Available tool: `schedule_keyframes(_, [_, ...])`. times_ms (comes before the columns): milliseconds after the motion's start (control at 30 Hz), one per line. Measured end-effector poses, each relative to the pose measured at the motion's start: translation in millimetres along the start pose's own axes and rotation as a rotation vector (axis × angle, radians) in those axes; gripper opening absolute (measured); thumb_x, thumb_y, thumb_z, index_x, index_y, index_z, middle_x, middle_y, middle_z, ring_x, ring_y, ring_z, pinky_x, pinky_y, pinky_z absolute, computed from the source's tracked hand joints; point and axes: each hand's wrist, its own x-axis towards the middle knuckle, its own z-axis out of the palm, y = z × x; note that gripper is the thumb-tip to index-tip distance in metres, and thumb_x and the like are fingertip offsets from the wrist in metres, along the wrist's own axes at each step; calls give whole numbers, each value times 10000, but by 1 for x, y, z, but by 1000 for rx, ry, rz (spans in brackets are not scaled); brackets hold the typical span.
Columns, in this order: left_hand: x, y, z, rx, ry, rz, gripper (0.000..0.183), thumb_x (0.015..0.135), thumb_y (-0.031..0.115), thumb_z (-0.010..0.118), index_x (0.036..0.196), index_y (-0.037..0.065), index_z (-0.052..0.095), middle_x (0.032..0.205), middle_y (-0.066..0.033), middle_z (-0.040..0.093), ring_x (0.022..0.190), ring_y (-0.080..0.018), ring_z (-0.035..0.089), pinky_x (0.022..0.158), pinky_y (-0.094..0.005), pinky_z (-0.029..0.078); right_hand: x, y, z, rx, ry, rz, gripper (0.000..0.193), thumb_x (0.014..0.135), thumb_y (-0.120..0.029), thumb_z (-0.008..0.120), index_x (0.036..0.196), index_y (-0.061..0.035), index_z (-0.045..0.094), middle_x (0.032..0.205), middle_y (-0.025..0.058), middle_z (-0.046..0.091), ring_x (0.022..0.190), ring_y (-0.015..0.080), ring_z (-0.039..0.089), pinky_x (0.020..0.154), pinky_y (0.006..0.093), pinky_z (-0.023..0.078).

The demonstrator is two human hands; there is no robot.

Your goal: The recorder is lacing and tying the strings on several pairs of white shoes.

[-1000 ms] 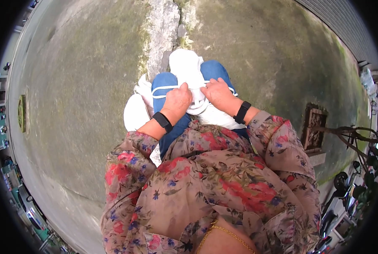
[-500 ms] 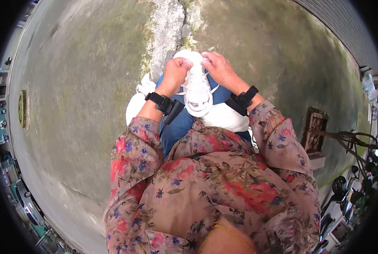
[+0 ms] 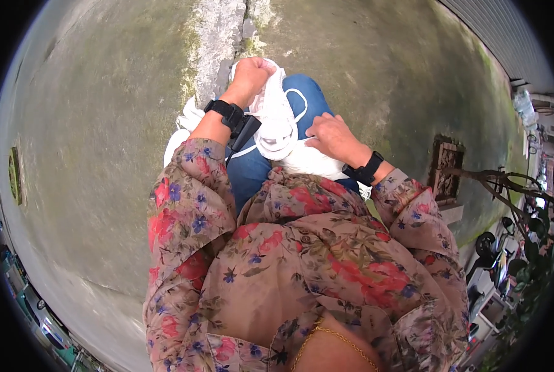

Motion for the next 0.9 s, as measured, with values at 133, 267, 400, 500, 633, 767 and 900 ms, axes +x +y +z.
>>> schedule_keyframes(133, [11,-4,2,139,-27,65,81,796,75,583,739,16,581,594,-11,536,465,-76,453,391,-238,325,5,-5,5,-127,-58,-28,111,714,-181,599,680,-80,630,759,82,542,829,259,500,704,400,390])
schedule_keyframes(267, [11,-9,-20,356,-99,68,95,799,94,583,807,0,591,607,-8,524,480,-91,456,420,-252,365,0,-2,8,-1,-22,15,112,736,-163,560,689,-70,600,741,80,545,817,258,505,693,406,392])
schedule_keyframes(400, [12,-92,-114,515,494,292,229,779,155,559,945,5,608,852,-169,625,805,-269,603,733,-348,461,-8,-11,2,93,30,-133,117,696,-194,650,756,-95,633,775,55,537,838,232,488,703,369,355])
schedule_keyframes(500, [-38,-177,-199,1084,590,-157,513,750,245,602,1197,45,448,1187,-173,474,1092,-371,436,895,-430,379,-13,-14,2,53,-22,-163,138,666,-207,681,755,-109,644,764,37,499,835,214,467,701,358,333])
schedule_keyframes(633, [-117,-271,-257,931,420,-516,622,741,313,620,1227,-7,400,1210,-203,470,1128,-322,449,919,-396,377,-1,-12,5,21,-69,-182,83,711,-194,635,727,-113,641,751,36,480,822,207,458,691,357,325])
schedule_keyframes(767, [-144,-304,-259,630,535,-379,447,750,239,625,1098,-26,530,1024,-194,582,818,-298,591,730,-362,455,3,-22,2,14,-93,-182,89,761,-162,582,740,-80,607,763,56,494,825,221,466,694,359,331])
schedule_keyframes(900, [-139,-300,-243,833,596,-349,423,725,232,646,1053,-22,561,995,-219,593,951,-316,571,815,-356,446,9,-35,-17,223,20,-109,117,836,-132,502,817,-16,502,741,120,521,742,262,502,675,365,366])
